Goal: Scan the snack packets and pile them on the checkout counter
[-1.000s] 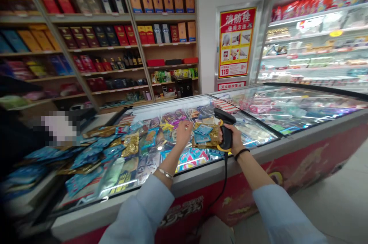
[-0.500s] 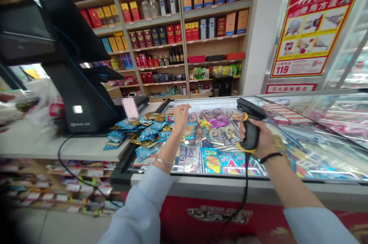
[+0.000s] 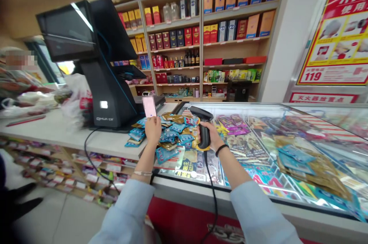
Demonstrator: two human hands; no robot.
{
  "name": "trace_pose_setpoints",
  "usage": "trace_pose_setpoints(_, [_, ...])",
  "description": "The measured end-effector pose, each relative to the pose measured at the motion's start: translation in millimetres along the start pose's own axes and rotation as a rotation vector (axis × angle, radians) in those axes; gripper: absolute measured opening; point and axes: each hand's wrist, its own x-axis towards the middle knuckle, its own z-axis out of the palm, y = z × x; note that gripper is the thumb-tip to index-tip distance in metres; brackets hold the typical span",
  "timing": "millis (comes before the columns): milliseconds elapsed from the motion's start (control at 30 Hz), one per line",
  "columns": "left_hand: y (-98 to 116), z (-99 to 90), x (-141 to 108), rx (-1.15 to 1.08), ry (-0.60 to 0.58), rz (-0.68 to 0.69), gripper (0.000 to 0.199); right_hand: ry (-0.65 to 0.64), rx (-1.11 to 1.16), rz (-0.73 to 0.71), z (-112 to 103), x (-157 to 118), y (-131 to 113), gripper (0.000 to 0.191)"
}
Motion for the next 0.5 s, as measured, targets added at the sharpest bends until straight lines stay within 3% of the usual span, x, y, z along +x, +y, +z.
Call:
trace_pose_setpoints(133, [-11, -1.0, -2, 0.163, 0.072, 0.084, 0.034, -0.014, -0.010, 0.043, 4, 14, 18, 0.028])
trace_pose_setpoints(300, [0, -14.5, -9, 0.256, 0.009, 0.093, 0.040, -0.017, 0.093, 0.027, 3, 12, 24, 0.023])
trace_pose_setpoints(500, [13, -23.0, -17, 0.344, -0.180, -0.137, 0.048, 0.010, 0.118, 0.038, 6, 9, 29, 0.019])
